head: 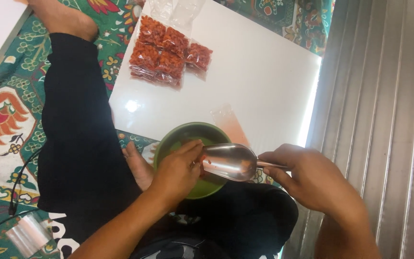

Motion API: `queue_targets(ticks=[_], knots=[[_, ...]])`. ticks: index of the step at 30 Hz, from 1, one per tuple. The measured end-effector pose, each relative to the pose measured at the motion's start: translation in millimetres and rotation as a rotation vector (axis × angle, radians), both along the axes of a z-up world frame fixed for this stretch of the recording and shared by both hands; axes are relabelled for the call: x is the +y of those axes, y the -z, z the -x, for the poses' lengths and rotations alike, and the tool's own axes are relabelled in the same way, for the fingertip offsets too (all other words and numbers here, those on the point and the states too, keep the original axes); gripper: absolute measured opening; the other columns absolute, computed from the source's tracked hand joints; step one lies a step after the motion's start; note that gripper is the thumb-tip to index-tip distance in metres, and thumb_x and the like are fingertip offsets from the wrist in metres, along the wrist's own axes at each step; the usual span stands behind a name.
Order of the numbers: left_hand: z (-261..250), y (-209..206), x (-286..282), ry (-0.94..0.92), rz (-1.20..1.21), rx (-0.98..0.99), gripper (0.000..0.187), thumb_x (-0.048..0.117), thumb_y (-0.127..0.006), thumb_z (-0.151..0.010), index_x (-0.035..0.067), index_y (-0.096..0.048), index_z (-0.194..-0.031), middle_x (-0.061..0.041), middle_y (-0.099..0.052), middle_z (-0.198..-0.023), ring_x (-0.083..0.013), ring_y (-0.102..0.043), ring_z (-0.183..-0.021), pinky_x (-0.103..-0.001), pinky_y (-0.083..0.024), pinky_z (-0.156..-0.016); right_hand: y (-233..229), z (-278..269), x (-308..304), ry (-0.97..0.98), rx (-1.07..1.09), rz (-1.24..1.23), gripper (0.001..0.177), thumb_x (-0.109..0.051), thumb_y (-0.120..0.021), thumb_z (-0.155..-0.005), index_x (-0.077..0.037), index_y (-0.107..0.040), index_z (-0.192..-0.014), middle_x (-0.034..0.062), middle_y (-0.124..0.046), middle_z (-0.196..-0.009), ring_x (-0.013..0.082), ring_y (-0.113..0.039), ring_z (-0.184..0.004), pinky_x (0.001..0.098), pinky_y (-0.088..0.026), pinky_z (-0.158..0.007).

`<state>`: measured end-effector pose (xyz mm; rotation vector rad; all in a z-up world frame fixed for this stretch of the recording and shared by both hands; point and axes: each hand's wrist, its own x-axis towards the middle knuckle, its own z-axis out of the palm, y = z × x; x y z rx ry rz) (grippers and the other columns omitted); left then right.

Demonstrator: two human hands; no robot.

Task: Packaging small orange snacks into plastic bags using a metal scoop while sitting on the floor.

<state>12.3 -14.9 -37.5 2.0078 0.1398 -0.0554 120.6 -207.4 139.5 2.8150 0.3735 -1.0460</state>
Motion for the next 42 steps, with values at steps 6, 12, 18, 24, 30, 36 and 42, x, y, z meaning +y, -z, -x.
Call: queue_targets(ticks=[6,12,18,24,30,36,42], knots=[[-0.4,3.6,14.0,-0.009,-0.049,0.039,0.052,-0.002,-0.060,-0.078,-0.002,-0.064,-0.130,-0.017,-0.059,-0.145,-0.0304,-0.059,-0.131,-0.040,-0.044,-0.111,2.2,-8.8,8.4,0.079,0.010,0.084,0.028,-0.031,-0.064,-0.093,-0.028,-0.077,-0.118,-0.0066,-0.081,-0.113,0.0139,-0.077,-0.092,0.0307,-0.060,-0.088],[-5.7,-13.5,39.8,-0.066,-0.204,0.084,0.045,0.008,-0.062,-0.092,0.008,-0.065,-0.137,-0.015,-0.060,-0.146,-0.0374,-0.056,-0.132,-0.048,-0.043,-0.112,80.0,-5.2,-20.9,-0.080,-0.071,0.014,0.037,-0.023,-0.064,-0.093,-0.026,-0.074,-0.128,0.0073,-0.080,-0.103,0.0308,-0.077,-0.096,0.0421,-0.060,-0.085],[-10.6,-37.3,42.4,-0.109,-0.107,0.322,0.048,0.010,-0.064,-0.092,0.012,-0.062,-0.140,-0.010,-0.058,-0.149,-0.0318,-0.062,-0.127,-0.046,-0.052,-0.106,128.8,4.7,-22.1,-0.279,-0.126,0.082,0.040,-0.025,-0.053,-0.099,-0.031,-0.067,-0.135,0.0035,-0.077,-0.102,0.0272,-0.075,-0.090,0.0414,-0.059,-0.080],[-14.3,-29.4,22.3,-0.045,-0.142,0.163,0.048,0.007,-0.066,-0.089,0.002,-0.064,-0.136,-0.019,-0.061,-0.144,-0.0433,-0.059,-0.127,-0.052,-0.050,-0.105,126.1,-0.6,-28.3,-0.351,-0.262,0.009,0.032,-0.021,-0.051,-0.100,-0.024,-0.073,-0.122,0.0050,-0.075,-0.097,0.0248,-0.073,-0.082,0.0373,-0.057,-0.074],[-22.4,-41.8,-1.3,-0.007,-0.118,0.127,0.047,0.004,-0.063,-0.090,0.001,-0.063,-0.137,-0.023,-0.060,-0.143,-0.0426,-0.058,-0.129,-0.050,-0.050,-0.105,144.2,14.7,-38.0,-0.503,-0.511,-0.233,0.024,-0.020,-0.056,-0.100,-0.019,-0.074,-0.116,0.0096,-0.075,-0.103,0.0263,-0.071,-0.081,0.0378,-0.055,-0.067],[-31.9,-51.9,-14.8,-0.020,-0.187,0.112,0.045,0.008,-0.069,-0.089,0.003,-0.067,-0.133,-0.021,-0.064,-0.139,-0.0417,-0.061,-0.125,-0.049,-0.052,-0.103,175.9,44.4,-66.3,-0.513,-0.528,-0.354,0.028,-0.018,-0.054,-0.097,-0.019,-0.072,-0.119,0.0058,-0.066,-0.103,0.0248,-0.062,-0.083,0.0396,-0.046,-0.070],[-39.2,-55.5,-22.7,-0.012,-0.242,0.097,0.043,0.007,-0.068,-0.090,0.002,-0.067,-0.132,-0.023,-0.064,-0.137,-0.0418,-0.061,-0.125,-0.050,-0.052,-0.102,150.0,32.1,-85.6,-0.286,-0.335,-0.230,0.025,-0.023,-0.055,-0.100,-0.022,-0.072,-0.119,0.0065,-0.071,-0.114,0.0259,-0.068,-0.092,0.0387,-0.049,-0.079]])
